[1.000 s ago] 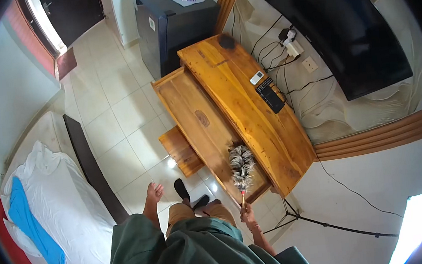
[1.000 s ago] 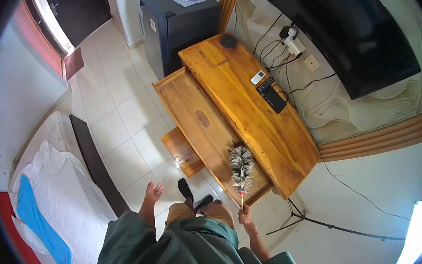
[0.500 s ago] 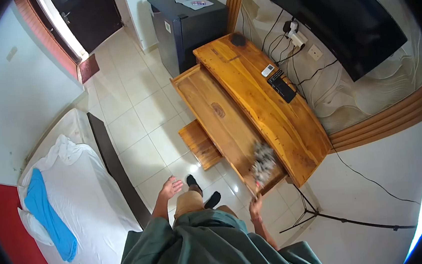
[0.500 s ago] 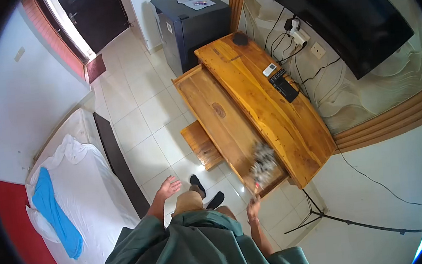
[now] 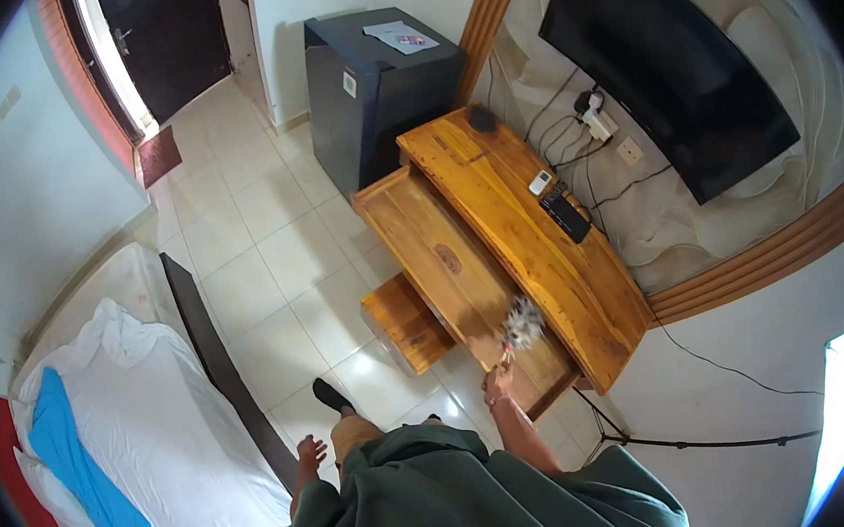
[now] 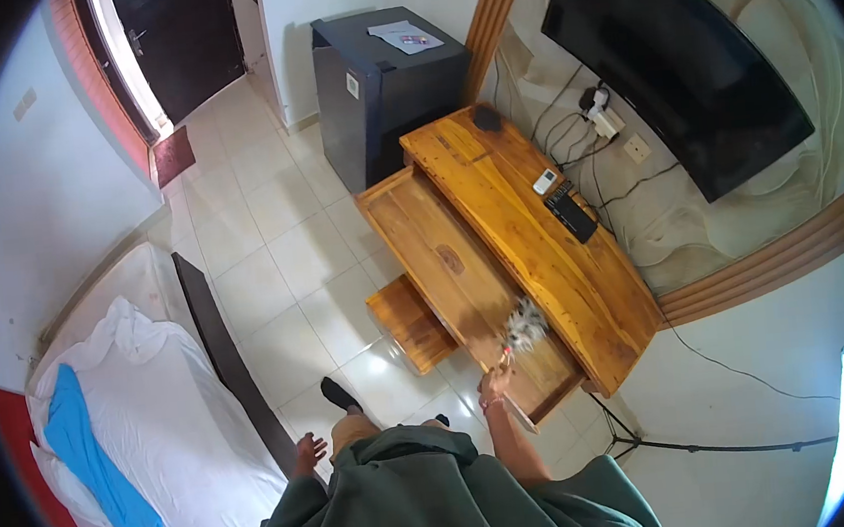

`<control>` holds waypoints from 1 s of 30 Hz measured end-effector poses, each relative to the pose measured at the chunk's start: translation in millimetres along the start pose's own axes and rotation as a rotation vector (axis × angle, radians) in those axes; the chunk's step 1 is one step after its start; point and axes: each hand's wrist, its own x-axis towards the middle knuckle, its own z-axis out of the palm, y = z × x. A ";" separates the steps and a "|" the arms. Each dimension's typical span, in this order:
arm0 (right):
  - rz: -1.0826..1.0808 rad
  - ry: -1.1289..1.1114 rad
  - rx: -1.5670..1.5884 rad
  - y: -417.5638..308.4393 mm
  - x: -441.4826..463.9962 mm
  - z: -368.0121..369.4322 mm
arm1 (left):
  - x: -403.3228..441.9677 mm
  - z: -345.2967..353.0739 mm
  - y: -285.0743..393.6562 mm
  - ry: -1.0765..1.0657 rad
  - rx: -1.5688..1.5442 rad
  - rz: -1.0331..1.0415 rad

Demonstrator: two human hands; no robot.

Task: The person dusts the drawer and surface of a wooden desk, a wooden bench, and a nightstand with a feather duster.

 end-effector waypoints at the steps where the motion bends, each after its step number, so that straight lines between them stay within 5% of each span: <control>1: -0.051 -0.082 -0.296 -12.0 4.9 27.8 | 8.1 -12.4 5.2 0.012 -0.036 0.017; 2: -0.094 -0.162 -0.589 -23.5 9.1 47.3 | 12.9 -27.7 14.1 0.030 -0.064 0.032; 4: -0.399 -0.384 -0.536 -11.5 46.0 69.9 | 17.5 -48.7 43.5 0.025 -0.105 0.083; 9: -0.062 -0.411 0.668 46.2 103.1 85.8 | 28.2 -99.2 137.2 0.028 -0.252 0.198; 14: 0.141 -0.290 0.780 54.4 122.1 117.8 | 32.6 -124.1 214.0 -0.053 -0.414 0.231; 21: 0.026 0.050 0.538 9.1 115.0 203.9 | 58.3 -127.6 250.1 -0.062 -0.522 0.130; 25: -0.151 0.462 0.281 37.2 114.9 275.9 | 75.8 -122.1 264.5 -0.063 -0.471 0.007; 27: -0.072 0.776 0.037 71.8 157.5 329.8 | 85.8 -116.0 278.0 -0.042 -0.451 -0.054; 29: 0.418 -0.002 0.817 -34.2 53.2 384.9 | 87.2 -111.4 300.1 -0.053 -0.322 -0.035; 30: 0.308 -0.049 0.550 -38.7 41.6 418.3 | 89.0 -104.2 316.9 -0.010 -0.296 -0.065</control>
